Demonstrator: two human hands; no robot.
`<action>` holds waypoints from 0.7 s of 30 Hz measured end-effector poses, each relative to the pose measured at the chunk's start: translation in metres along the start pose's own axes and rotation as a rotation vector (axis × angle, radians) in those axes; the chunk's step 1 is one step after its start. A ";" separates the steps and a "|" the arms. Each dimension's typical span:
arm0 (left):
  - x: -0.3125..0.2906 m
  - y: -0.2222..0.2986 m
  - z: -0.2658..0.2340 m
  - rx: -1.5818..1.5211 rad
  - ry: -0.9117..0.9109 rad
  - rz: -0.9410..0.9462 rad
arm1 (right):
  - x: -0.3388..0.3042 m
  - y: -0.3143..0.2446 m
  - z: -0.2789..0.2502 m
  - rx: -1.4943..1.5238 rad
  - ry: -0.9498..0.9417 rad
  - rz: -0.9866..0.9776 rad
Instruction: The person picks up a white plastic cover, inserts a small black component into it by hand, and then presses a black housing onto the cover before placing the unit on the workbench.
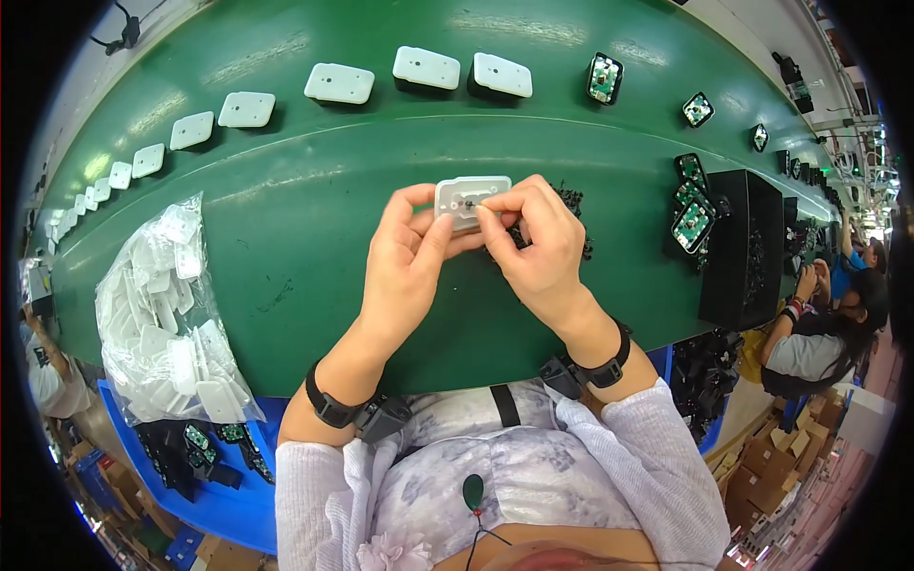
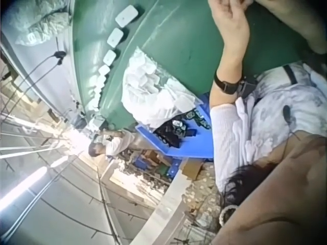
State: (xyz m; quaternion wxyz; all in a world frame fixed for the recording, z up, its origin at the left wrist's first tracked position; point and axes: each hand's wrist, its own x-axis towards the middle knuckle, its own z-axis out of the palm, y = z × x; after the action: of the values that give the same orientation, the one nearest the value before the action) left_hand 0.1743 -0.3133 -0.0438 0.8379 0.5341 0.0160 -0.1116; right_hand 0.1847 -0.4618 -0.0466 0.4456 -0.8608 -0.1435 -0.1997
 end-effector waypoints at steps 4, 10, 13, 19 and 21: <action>-0.001 -0.002 -0.002 0.062 -0.058 0.018 | -0.001 -0.004 -0.001 0.160 -0.071 0.207; -0.003 -0.008 0.001 0.146 0.006 0.143 | -0.005 0.000 -0.003 0.521 -0.199 0.479; -0.004 -0.008 0.002 0.267 0.056 0.206 | -0.005 0.001 -0.003 0.372 -0.232 0.363; -0.004 -0.013 0.000 0.488 0.122 0.415 | -0.013 -0.005 0.004 0.615 -0.178 0.453; -0.003 -0.013 0.000 0.498 0.104 0.448 | -0.016 0.000 0.004 0.600 -0.142 0.473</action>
State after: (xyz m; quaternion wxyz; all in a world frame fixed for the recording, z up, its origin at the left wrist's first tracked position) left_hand 0.1686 -0.3181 -0.0551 0.6834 0.7177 -0.0867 0.1022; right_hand 0.1714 -0.4597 -0.0567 0.7004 -0.7131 -0.0237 0.0193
